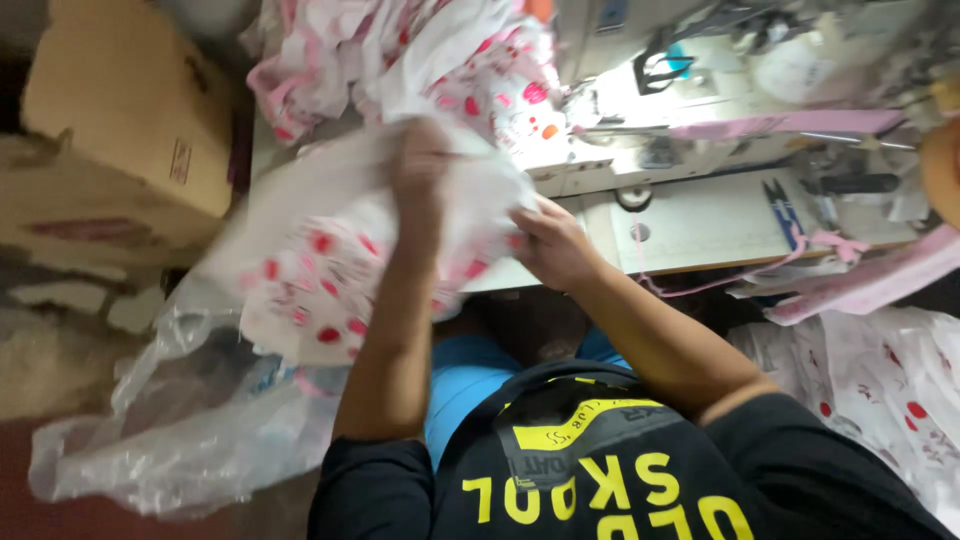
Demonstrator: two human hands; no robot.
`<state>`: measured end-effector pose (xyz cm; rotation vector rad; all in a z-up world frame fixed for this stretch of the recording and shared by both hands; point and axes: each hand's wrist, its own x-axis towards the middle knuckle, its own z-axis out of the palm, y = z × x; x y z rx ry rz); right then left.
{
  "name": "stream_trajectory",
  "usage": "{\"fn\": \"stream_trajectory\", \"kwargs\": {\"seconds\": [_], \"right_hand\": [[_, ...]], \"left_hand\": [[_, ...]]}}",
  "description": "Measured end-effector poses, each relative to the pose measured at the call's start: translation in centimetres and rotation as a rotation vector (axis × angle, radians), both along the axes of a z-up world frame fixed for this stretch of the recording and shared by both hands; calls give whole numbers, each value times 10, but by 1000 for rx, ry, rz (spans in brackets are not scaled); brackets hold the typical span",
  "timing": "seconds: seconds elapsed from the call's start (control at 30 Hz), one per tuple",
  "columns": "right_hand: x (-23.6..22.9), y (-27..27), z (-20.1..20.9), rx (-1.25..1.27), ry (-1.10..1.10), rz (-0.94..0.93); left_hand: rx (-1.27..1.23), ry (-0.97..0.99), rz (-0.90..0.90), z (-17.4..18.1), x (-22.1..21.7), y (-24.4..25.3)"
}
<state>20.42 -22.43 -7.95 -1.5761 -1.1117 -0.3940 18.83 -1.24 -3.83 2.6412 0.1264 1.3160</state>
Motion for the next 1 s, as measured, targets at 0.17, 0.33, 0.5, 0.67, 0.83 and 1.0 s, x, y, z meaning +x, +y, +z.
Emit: {"fn": "stream_trajectory", "kwargs": {"seconds": [0.17, 0.33, 0.5, 0.67, 0.83, 1.0], "right_hand": [[8, -79, -36, 83, 643, 195], [-5, -109, 21, 224, 1362, 342], [5, -109, 48, 207, 1186, 146], [30, -105, 3, 271, 1256, 79], [8, -103, 49, 238, 1292, 96], [12, -122, -10, 231, 1410, 137]], "left_hand": [[31, 149, -573, 20, 6, -87], [241, 85, -351, 16, 10, -105], [205, 8, -171, -1, 36, -119], [139, -38, -193, 1, 62, -117], [268, -265, -93, 9, -3, -121], [-366, 727, 72, -54, -47, -79]]}}
